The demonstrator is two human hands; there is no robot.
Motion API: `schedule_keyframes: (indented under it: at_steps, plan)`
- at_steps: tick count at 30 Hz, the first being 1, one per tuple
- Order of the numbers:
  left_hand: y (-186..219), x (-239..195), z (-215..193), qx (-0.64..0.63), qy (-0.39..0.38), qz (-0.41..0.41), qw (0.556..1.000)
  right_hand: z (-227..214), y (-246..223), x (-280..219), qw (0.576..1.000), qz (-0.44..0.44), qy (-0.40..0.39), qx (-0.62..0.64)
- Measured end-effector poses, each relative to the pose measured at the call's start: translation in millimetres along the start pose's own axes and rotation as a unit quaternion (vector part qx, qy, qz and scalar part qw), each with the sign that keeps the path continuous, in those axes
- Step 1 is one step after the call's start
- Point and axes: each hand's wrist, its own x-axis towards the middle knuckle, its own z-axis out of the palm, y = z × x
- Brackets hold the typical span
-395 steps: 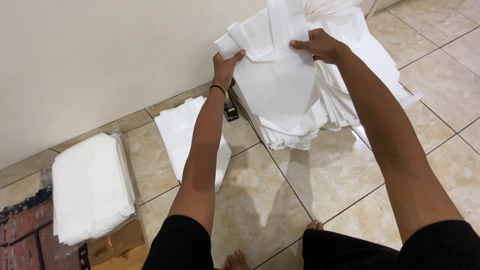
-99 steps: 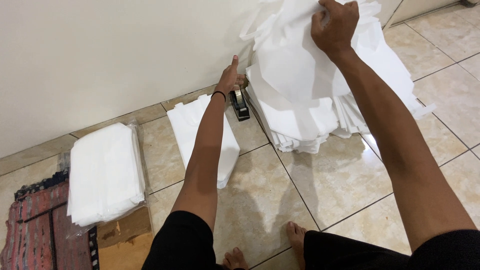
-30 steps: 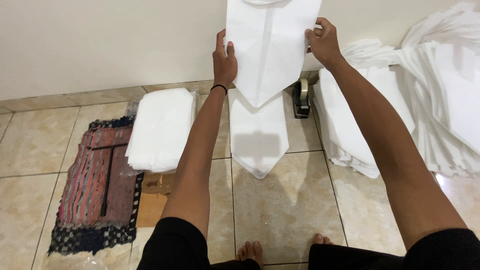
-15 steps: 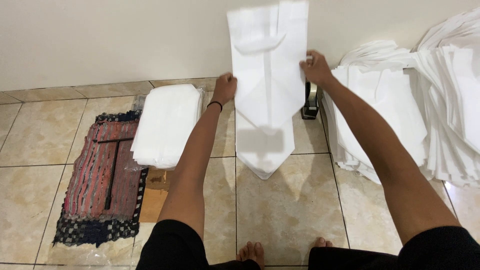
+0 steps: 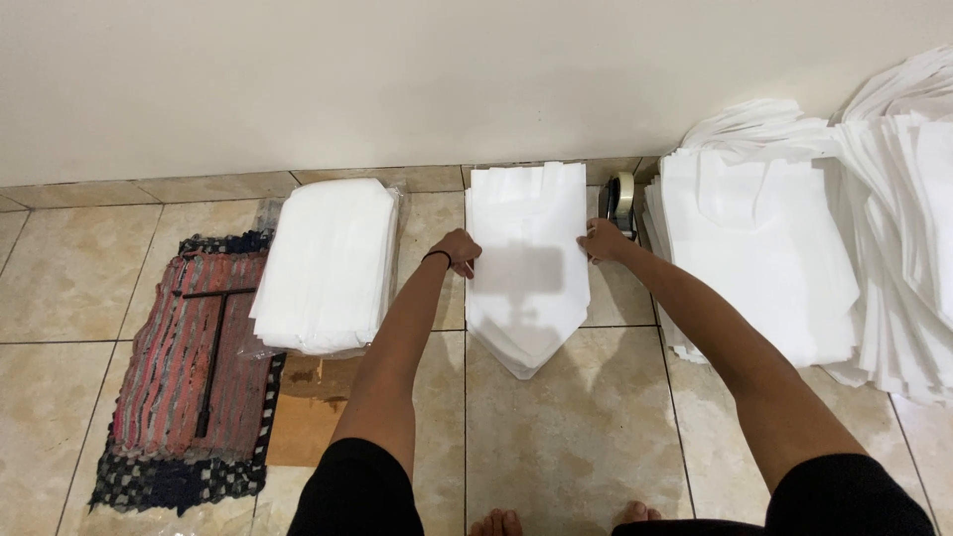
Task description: Folding and stacking white bags on a tiled floor.
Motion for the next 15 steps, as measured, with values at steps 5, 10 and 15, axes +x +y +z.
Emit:
schedule_keyframes:
  at_steps: [5, 10, 15]
  plan:
    - [-8.3, 12.1, 6.0, 0.069, -0.017, -0.048, 0.996, 8.8, 19.2, 12.4, 1.000, 0.020, -0.009, -0.014]
    - [-4.2, 11.7, 5.2, 0.182, 0.019, -0.071, 0.980, 7.0, 9.0, 4.0, 0.995, 0.074, -0.056, -0.039]
    - [-19.6, 54.3, 16.9, 0.157, 0.085, -0.050, 0.983, 5.1, 2.7, 3.8, 0.991, 0.112, -0.069, -0.039]
